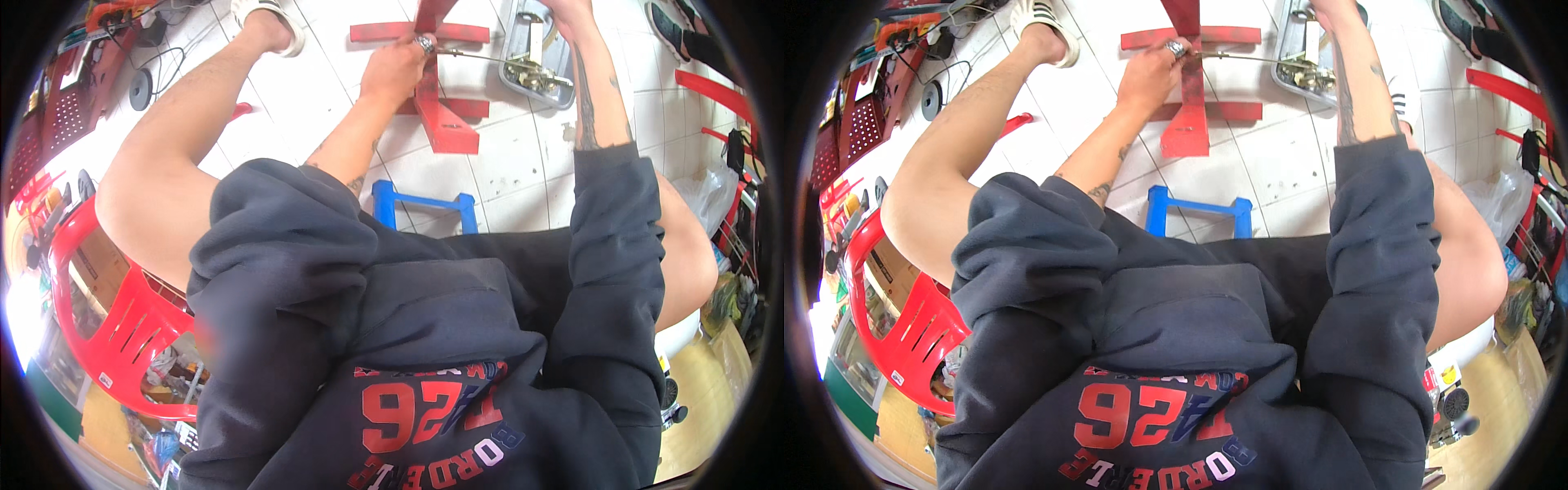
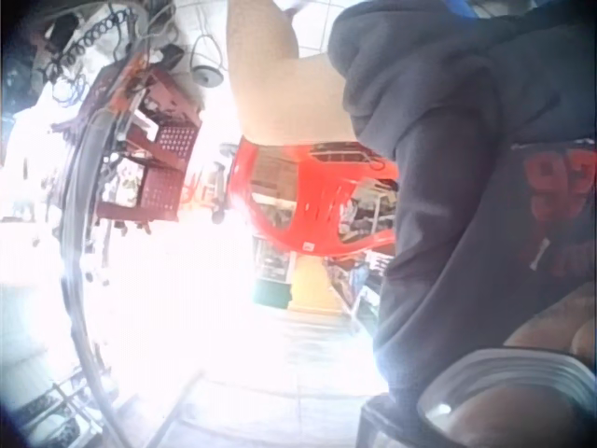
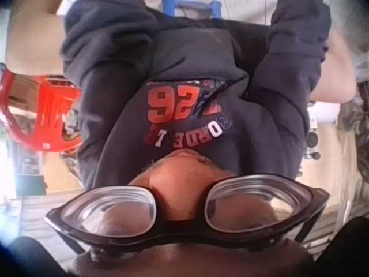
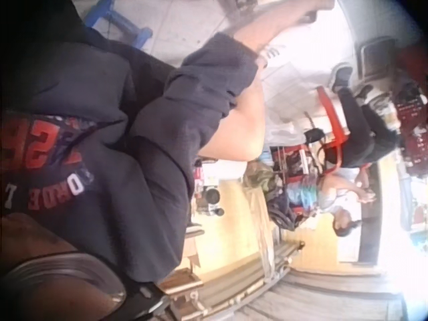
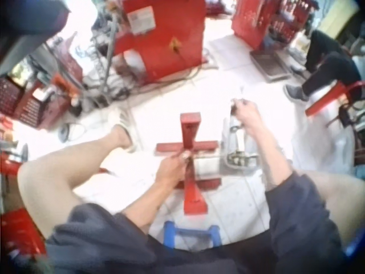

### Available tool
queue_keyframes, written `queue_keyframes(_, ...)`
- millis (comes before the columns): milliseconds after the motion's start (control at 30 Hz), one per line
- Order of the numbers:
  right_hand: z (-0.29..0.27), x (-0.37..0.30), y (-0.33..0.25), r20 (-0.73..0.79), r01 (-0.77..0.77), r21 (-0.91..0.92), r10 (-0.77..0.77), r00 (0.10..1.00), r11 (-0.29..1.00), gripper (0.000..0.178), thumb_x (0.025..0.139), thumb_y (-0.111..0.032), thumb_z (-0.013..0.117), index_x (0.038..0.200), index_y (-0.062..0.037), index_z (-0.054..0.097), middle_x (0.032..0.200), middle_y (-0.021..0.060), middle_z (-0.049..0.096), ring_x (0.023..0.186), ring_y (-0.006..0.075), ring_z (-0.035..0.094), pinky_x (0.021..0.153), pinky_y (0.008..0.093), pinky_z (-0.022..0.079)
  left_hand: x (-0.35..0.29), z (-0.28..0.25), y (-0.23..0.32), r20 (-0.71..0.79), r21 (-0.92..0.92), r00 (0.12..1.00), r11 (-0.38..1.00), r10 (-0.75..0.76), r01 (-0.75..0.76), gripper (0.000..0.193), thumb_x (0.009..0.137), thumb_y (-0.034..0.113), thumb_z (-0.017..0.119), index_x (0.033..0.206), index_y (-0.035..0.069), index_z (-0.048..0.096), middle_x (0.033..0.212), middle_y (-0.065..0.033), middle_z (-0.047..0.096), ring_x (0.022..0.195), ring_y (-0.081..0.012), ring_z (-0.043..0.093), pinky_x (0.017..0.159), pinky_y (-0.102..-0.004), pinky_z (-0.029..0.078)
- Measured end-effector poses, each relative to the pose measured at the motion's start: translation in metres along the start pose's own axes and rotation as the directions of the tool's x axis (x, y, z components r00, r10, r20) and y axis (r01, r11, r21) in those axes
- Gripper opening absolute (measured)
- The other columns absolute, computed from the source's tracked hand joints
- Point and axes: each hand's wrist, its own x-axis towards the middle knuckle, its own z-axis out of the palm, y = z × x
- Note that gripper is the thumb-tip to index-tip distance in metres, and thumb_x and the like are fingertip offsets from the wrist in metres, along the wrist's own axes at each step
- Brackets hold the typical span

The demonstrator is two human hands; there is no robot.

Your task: The person assembles a curved metal bracket with a bolt and nut, then attaches it to a red metal stand using a wrench. They tighten the fasteners and adjust the bracket's position on the stand.

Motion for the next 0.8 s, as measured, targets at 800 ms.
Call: queue_keyframes(800,0.133,-0.032,0.008,0.54,0.185,0.434,-0.419,0.73,0.882,0.018,0.077,-0.012,0.078,0.092,-0.0023,0.074,0.077,-0.0001,0.067,0.069,0.009,0.057,0.06,0.0297,0.051,0.01,-0.002,-0.001,-0.16,-0.132,0.979,0.985,-0.128,0.108,0.027,0.099,0.031,0.06,0.109,0.009,0.071,0.091,-0.016,0.072,0.084,-0.0386,0.069,0.069,-0.0478,0.052)
